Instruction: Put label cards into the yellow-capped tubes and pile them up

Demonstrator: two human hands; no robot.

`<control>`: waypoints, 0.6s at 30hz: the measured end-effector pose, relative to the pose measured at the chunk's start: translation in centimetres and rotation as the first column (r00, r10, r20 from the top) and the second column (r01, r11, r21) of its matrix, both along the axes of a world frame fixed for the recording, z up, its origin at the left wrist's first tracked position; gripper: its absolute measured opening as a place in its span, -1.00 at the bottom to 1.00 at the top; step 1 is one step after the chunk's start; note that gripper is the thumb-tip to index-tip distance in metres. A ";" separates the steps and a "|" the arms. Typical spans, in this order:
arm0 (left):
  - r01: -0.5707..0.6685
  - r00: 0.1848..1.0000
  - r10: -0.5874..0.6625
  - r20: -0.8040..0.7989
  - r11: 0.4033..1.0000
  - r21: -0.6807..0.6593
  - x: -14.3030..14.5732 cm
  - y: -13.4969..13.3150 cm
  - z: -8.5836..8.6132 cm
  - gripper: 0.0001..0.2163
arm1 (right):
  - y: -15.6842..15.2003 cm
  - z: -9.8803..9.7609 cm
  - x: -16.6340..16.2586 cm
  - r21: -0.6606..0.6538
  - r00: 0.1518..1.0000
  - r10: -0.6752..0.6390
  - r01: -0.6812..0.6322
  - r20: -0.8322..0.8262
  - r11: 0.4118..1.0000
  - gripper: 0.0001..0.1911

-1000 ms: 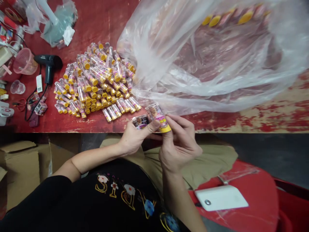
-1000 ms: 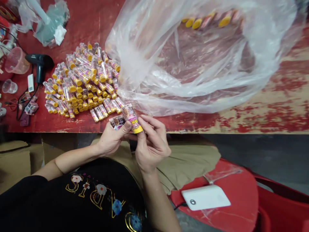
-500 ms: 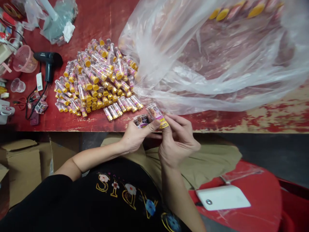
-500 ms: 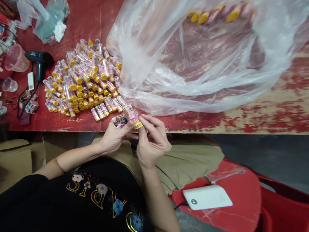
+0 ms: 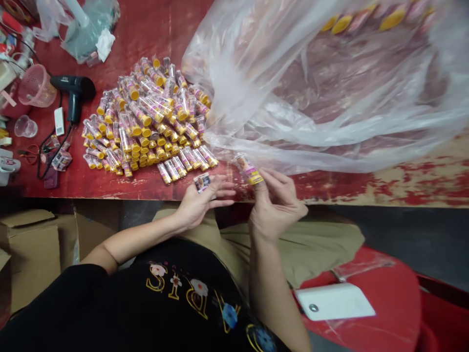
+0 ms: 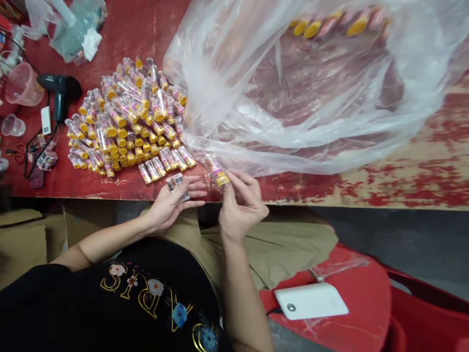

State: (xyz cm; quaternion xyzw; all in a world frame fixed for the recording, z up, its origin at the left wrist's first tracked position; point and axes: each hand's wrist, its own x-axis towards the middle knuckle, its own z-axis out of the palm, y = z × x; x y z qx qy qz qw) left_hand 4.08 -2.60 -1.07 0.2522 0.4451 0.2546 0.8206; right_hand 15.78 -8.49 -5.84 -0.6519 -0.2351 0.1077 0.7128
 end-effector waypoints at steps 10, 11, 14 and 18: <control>-0.117 0.991 0.110 -0.080 0.989 -0.092 -3.0 0.6 -0.7 -0.79 | 1.4 -2.7 2.0 -0.088 0.991 0.112 -0.106 0.066 0.990 -0.83; -0.116 0.991 0.109 -0.077 0.989 -0.095 -2.9 0.5 -0.7 -0.80 | 1.6 -3.2 1.9 -0.100 0.989 0.121 -0.112 0.087 0.989 -0.82; -0.111 0.993 0.106 -0.056 0.989 -0.102 -2.7 0.4 -0.6 -0.81 | 2.4 -4.2 1.6 -0.196 0.961 0.158 -0.115 0.225 0.974 -0.81; -0.090 0.996 0.086 -0.036 0.990 -0.108 -2.9 0.6 0.4 -0.81 | 2.8 -2.9 3.4 -0.426 0.814 0.451 -0.284 0.368 0.859 -0.73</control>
